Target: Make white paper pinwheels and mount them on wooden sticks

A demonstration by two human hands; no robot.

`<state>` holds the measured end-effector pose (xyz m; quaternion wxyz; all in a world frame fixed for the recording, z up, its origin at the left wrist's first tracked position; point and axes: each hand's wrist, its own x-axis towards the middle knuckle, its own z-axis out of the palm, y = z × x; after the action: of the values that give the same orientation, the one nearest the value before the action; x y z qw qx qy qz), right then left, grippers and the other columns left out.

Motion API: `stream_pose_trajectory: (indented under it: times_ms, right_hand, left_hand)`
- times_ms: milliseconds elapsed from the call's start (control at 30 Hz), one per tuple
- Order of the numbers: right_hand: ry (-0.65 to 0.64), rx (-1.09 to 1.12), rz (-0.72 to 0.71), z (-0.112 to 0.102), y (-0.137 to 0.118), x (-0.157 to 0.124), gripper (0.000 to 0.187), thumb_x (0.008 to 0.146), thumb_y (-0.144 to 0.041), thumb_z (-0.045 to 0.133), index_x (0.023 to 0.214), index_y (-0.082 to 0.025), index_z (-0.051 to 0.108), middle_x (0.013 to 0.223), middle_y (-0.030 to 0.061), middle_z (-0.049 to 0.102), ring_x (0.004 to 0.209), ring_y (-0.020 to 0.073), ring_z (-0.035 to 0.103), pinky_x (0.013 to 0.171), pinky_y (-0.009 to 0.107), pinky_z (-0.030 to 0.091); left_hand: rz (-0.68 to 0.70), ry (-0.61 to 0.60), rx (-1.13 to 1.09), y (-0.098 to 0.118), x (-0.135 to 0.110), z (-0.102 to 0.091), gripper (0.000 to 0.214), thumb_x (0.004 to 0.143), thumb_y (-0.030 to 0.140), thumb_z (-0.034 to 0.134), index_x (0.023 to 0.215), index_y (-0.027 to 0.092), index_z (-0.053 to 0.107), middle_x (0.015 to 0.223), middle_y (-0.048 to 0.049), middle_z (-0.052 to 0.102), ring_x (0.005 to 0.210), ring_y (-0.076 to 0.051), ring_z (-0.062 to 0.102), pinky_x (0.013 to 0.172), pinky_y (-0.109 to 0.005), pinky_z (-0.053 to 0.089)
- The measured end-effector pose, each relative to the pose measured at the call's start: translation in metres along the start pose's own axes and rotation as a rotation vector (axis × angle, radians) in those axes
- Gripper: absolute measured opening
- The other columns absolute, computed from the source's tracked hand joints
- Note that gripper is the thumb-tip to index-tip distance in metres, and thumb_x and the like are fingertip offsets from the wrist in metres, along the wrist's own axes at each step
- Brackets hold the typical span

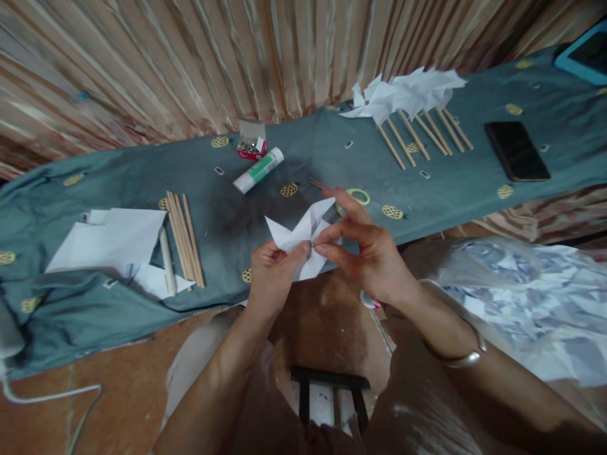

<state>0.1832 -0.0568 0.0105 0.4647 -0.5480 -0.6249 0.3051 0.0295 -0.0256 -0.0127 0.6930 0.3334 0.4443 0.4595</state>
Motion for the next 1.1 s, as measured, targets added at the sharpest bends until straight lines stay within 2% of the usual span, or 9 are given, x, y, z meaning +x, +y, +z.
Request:
stream_pose_trajectory:
  times_ms: [300,767,933,1100]
  right_hand:
    - [-0.005,0.002,-0.029,0.001,0.002,0.0,0.007,0.083,-0.02,0.069,0.08,-0.025,0.072,0.143,0.0019,0.054,0.143,0.0252,0.039,0.12,0.047,0.029]
    - [-0.026,0.038,0.071,0.002,0.002,-0.001,0.004,0.083,-0.027,0.07,0.08,-0.024,0.071,0.139,0.0058,0.057,0.143,0.0279,0.038,0.119,0.049,0.027]
    - [0.008,0.123,0.151,0.009,0.007,-0.002,0.007,0.082,-0.031,0.072,0.078,-0.026,0.07,0.132,0.0035,0.062,0.136,0.025,0.047,0.118,0.048,0.029]
    - [0.004,0.232,0.193,0.014,0.011,-0.001,0.017,0.081,-0.039,0.073,0.076,-0.024,0.069,0.121,0.0058,0.067,0.128,0.0254,0.054,0.114,0.046,0.033]
  left_hand:
    - [0.019,0.041,0.064,0.003,-0.002,0.002,0.027,0.055,0.032,0.088,0.073,0.017,0.077,0.066,-0.0008,0.073,0.053,-0.01,0.061,0.054,-0.021,0.05]
    - [0.066,0.043,0.109,0.002,-0.002,0.001,0.027,0.056,0.033,0.088,0.075,0.017,0.077,0.07,-0.002,0.075,0.058,-0.012,0.064,0.057,-0.023,0.052]
    - [0.108,0.053,0.119,0.003,-0.001,0.002,0.031,0.053,0.035,0.09,0.073,0.017,0.076,0.069,-0.0018,0.075,0.061,-0.015,0.066,0.061,-0.026,0.054]
    - [0.121,0.056,0.147,0.004,0.0,0.001,0.028,0.052,0.033,0.09,0.071,0.018,0.076,0.067,-0.0001,0.074,0.058,-0.013,0.064,0.06,-0.025,0.053]
